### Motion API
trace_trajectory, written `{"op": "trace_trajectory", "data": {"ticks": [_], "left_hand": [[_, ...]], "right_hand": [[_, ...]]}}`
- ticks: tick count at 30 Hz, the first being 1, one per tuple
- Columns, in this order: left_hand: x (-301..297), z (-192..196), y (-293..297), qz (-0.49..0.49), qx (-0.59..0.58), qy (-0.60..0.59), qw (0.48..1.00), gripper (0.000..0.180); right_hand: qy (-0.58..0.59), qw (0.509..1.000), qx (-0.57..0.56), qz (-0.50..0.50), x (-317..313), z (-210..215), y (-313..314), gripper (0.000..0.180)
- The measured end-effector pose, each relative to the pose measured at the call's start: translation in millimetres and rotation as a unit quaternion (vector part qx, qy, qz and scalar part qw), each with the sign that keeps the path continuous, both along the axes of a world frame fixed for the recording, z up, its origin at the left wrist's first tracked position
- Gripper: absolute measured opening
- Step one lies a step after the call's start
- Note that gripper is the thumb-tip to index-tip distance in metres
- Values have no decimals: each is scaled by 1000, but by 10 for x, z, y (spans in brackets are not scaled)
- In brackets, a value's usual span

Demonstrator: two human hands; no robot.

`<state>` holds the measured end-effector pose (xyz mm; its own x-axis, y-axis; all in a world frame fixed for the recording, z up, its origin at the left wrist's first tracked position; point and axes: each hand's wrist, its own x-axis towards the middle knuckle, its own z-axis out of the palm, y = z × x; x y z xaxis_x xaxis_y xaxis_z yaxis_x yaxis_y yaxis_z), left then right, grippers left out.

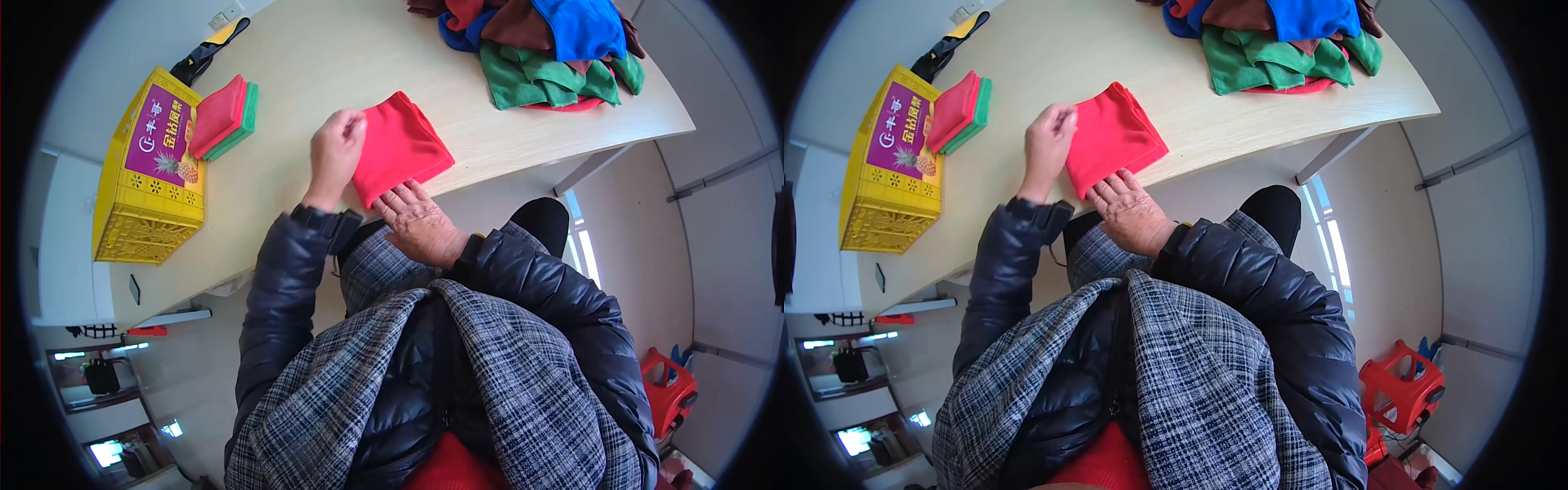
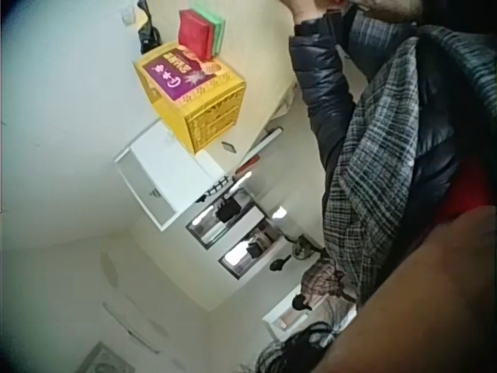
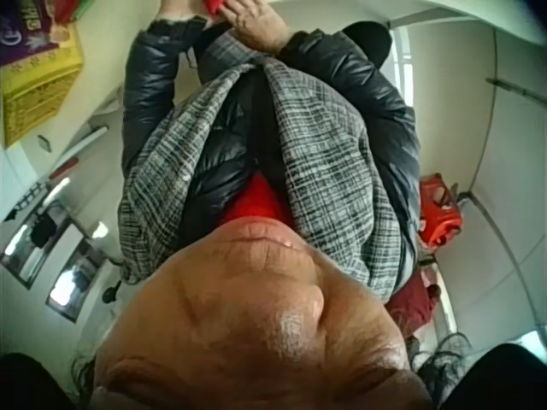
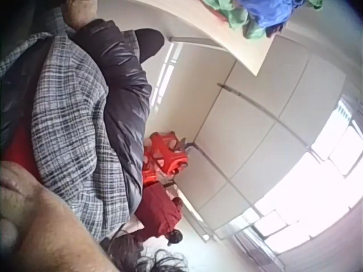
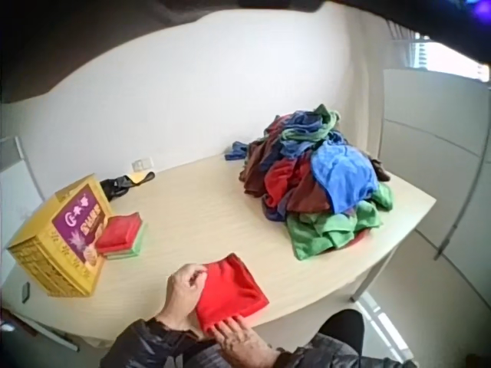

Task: Fold various colored cloths into rectangular shapes on a workspace table.

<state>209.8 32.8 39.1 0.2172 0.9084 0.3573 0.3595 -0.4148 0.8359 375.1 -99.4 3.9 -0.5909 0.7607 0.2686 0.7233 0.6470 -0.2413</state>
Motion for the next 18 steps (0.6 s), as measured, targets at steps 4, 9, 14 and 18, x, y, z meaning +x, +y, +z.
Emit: {"op": "trace_trajectory", "data": {"ticks": [4, 9, 14, 18], "left_hand": [[-231, -125, -241, 25, 186, 269, 945, 35], [-228, -356, -299, 0, 151, 373, 915, 54], [-196, -306, -393, 17, 116, 452, 884, 70], [-190, -344, -390, 28, 114, 479, 870, 78]], "right_hand": [[1, 1000, 28, -1, 6, -21, -9, 70], [-10, 1000, 3, 28, 10, 78, -36, 65], [93, 906, -412, 16, 109, 842, 218, 60], [145, 981, -117, -58, -24, 418, 749, 55]]}}
